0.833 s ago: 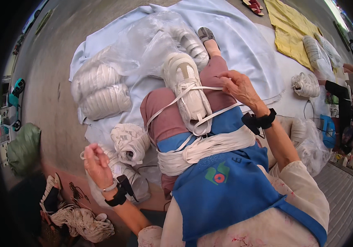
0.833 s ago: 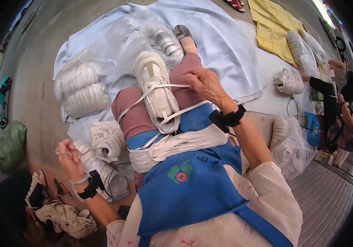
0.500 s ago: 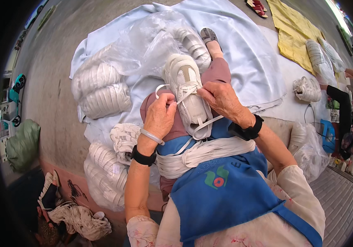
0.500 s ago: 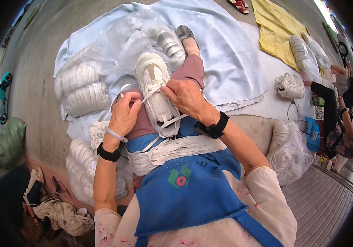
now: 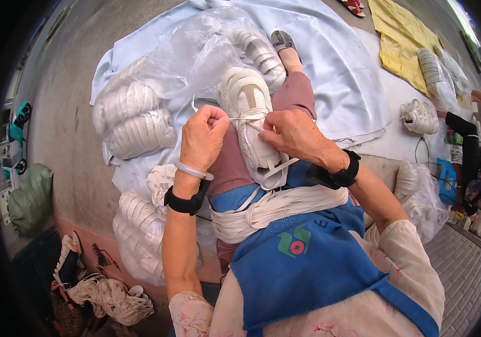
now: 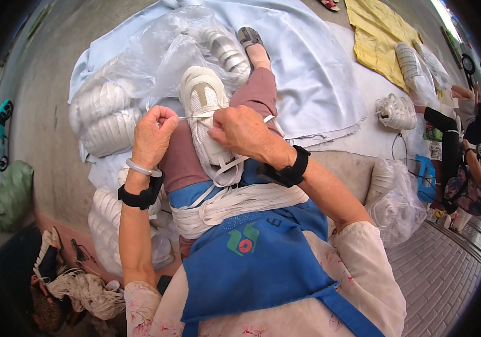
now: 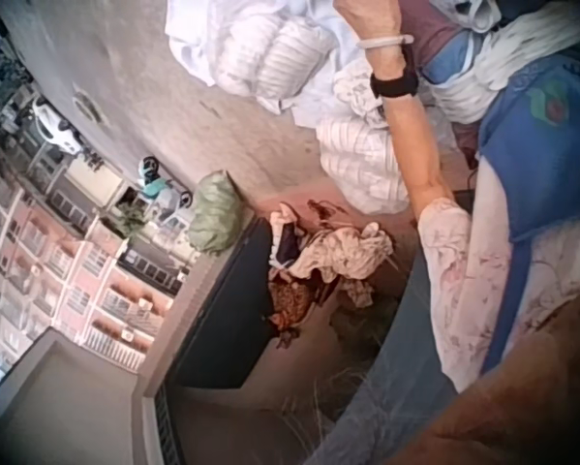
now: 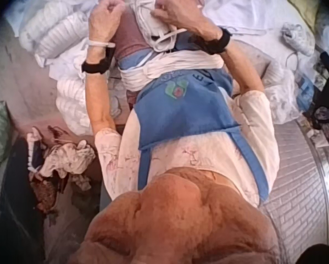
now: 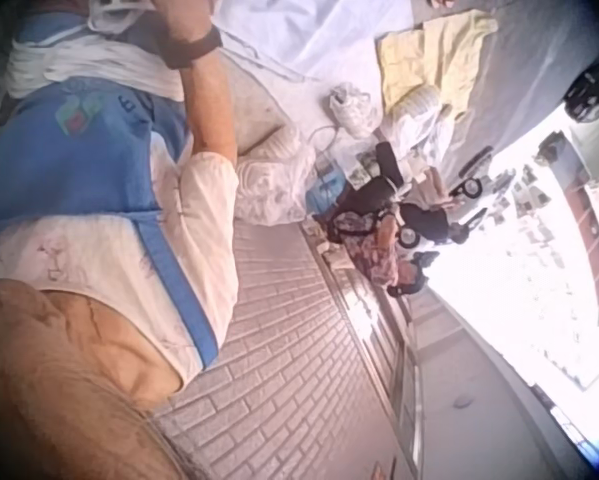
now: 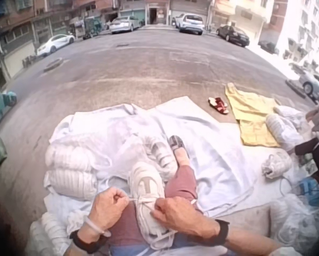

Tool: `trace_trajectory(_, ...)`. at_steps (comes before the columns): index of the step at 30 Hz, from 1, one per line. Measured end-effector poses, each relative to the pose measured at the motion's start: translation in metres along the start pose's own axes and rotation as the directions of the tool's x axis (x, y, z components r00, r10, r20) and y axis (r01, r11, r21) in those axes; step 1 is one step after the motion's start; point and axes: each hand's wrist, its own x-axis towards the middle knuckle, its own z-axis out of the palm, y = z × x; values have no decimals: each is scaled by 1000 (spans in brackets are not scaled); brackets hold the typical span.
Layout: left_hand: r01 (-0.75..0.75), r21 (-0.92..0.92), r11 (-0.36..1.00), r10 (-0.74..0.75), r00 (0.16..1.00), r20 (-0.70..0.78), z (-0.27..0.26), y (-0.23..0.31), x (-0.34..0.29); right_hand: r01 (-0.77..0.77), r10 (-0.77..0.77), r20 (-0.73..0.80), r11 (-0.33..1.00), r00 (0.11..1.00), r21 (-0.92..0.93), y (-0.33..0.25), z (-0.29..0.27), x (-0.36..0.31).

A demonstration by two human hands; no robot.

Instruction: Lacing white sneakers while sitting outdoors in a group.

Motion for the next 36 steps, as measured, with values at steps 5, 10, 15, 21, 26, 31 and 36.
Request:
trace_trajectory(5, 17, 140, 990, -26, 998, 61, -7, 10, 6, 33, -35, -58, 999, 998, -27, 4, 1, 5)
trace_trajectory(10, -32, 153, 988, 5, 985, 175, 10, 12, 7, 162, -193, -141, 965, 971, -206, 19, -6, -7)
trace_trajectory(15, 20, 148, 989, -52, 975, 215, 1, -9, -5, 425, -480, -64, 826, 875, -370, 19, 16, 2)
trace_trajectory(21, -125, 92, 988, 117, 990, 84, 25, -41, 19, 553, -693, -60, 621, 718, -555, 23, 5, 3)
trace_trajectory(26, -93, 341, 936, 52, 991, 126, 29, -18, 27, 565, -709, -65, 610, 702, -556, 29, 17, 0)
trace_trajectory(31, -163, 351, 922, 62, 958, 281, 35, -21, 36, 536, -705, -103, 618, 702, -575, 36, 5, -2)
trace_trajectory(36, -3, 217, 976, -77, 932, 355, 31, -53, 45, 595, -731, -39, 584, 681, -553, 35, -5, 4)
